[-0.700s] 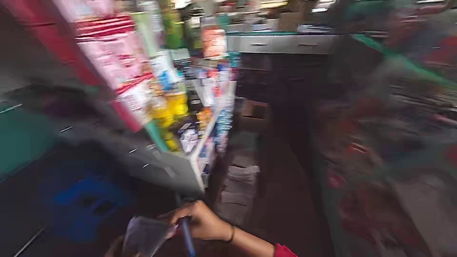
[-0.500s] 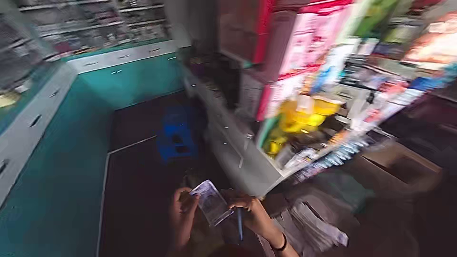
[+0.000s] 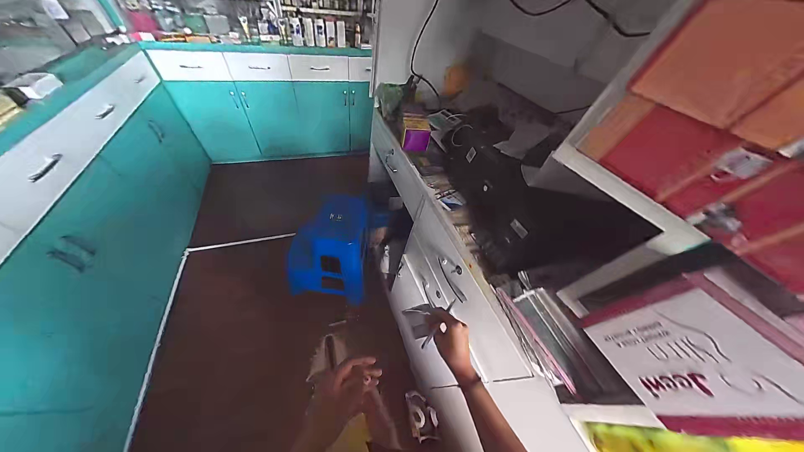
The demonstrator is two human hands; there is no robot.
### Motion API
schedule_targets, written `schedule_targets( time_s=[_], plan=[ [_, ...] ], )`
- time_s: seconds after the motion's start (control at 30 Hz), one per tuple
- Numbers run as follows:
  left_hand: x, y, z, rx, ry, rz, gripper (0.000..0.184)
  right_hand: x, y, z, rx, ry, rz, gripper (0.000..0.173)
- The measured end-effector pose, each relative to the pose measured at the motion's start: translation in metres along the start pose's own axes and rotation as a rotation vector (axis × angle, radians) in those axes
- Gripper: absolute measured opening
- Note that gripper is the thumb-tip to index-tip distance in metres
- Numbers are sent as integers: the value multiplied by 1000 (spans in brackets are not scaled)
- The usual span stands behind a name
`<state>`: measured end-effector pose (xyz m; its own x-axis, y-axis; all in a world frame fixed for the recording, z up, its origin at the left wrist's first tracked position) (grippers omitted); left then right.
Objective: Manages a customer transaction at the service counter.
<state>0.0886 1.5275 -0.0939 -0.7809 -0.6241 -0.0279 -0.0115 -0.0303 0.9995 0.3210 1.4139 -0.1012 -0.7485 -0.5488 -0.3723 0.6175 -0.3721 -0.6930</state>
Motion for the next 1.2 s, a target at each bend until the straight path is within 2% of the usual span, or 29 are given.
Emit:
schedule_targets(
  time_s=[0.03, 0.13, 0.2, 0.3, 0.33, 0.4, 0.5, 0.6, 0.7, 0.77, 0.83, 0.9, 0.97, 1.07, 1.13, 1.2],
  plan=[
    [-12, -2, 5, 5, -35, 53, 28, -25, 17, -13, 146, -68, 0, 18],
    [-46, -13, 19, -29, -128, 89, 27, -68, 83, -60, 486, -517, -166, 29],
    [-65, -17, 27, -83, -155, 81, 28, -75, 111, -76, 529, -699, -221, 30],
    [-87, -16, 40, -91, -131, 40, 28, -75, 115, -82, 518, -760, -315, 34],
    [-93, -16, 43, -80, -135, 14, 28, -77, 118, -83, 499, -724, -337, 34],
    [-99, -16, 43, -63, -141, 4, 27, -77, 123, -88, 485, -670, -353, 33],
    [-109, -14, 34, -36, -172, -13, 27, -71, 110, -100, 501, -708, -337, 30],
    [-108, -17, 20, -94, -181, 3, 28, -49, 82, -121, 407, -767, -316, 29],
    [-110, -16, 8, -192, -119, 2, 29, -26, 31, -129, 204, -786, -310, 31],
    [-109, -13, 5, -279, -42, 19, 31, -13, -16, -111, 54, -687, -198, 29],
    [-101, -10, 4, -334, 30, 66, 36, -2, -55, -66, -15, -390, 4, 24],
    [-92, -11, 0, -335, 85, 53, 43, 4, -59, -10, -39, -13, 128, 18],
    [-83, -20, -7, -326, 99, 83, 53, 12, -35, 31, -21, 151, 30, 20],
    [-69, -45, -22, -324, 89, 178, 81, 24, 5, 71, 152, 245, -90, 23],
    [-56, -66, -27, -300, 114, 289, 105, 32, 31, 81, 218, 199, -178, 25],
    [-42, -85, -22, -345, 145, 416, 112, 33, 53, 82, 243, 106, -283, 27]
  ],
)
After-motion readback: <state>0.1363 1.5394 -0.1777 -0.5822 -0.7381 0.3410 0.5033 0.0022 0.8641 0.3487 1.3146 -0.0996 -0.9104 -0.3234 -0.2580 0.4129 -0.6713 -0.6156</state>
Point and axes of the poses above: each hand's wrist, its own x-axis away from the middle knuckle, its own z-axis out of the back of the hand, y = z × x, the point moved 10 cm from there along -x, towards the middle knuckle, and after that the axes turned 5 degrees about y, right-handed, at the moved point
